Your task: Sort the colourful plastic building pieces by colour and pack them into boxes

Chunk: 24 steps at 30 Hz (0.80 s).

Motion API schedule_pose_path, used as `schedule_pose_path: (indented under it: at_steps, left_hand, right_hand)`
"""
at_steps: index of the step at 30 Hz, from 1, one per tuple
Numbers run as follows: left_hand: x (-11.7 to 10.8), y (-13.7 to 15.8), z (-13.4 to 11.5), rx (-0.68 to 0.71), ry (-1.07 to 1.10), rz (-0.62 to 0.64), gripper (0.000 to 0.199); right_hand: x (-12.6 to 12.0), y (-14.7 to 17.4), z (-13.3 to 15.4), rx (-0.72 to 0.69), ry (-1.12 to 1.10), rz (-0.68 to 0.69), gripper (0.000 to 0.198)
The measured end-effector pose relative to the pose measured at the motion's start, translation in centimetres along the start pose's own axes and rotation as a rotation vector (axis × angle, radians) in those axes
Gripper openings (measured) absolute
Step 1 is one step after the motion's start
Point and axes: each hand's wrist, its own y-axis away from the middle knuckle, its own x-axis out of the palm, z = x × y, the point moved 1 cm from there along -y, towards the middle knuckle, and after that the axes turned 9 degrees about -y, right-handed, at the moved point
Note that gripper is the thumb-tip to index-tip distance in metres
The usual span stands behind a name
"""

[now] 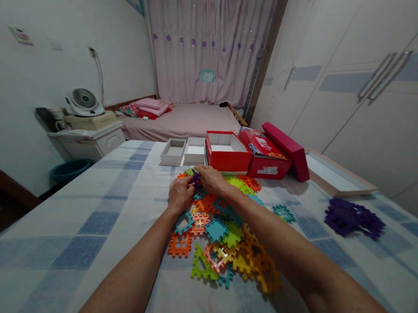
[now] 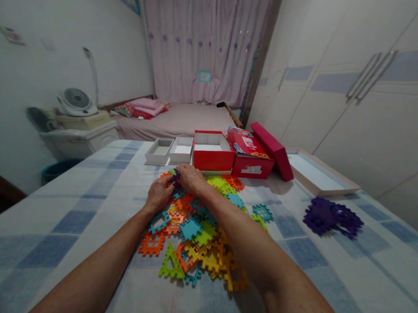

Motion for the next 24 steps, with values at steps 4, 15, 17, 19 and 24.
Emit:
schedule_pose_path:
  at_steps: [4, 15, 17, 19, 24]
  left_hand:
    - [-0.1, 0.0, 0.1, 0.030, 0.036, 0.000, 0.033]
    - [-0.5, 0.1, 0.6, -0.089, 0.285, -0.121, 0.032]
    - [-0.7, 0.2, 0.6, -0.122, 0.263, -0.098, 0.031]
    - [-0.8, 0.2, 0.5, -0.146, 0.235, -0.087, 0.030]
    - [-0.7, 0.1, 0.4, -0.136, 0.205, -0.080, 0.030]
  right_hand:
    - [1.0, -1.3, -0.4, -0.028, -0.100, 0.040, 0.052]
    - [-3.9, 2.9, 0.4, -0.038, -0.313, -0.351, 0.039]
    - [-6.2, 6.0, -0.7, -0.010, -0.300, -0.407, 0.040]
    - [-8.8, 9.9, -2.9, 0.076, -0.219, -0.434, 0.041]
    - [-14.9, 20.2, -11.4, 0.501, 0.152, -0.448, 0.038]
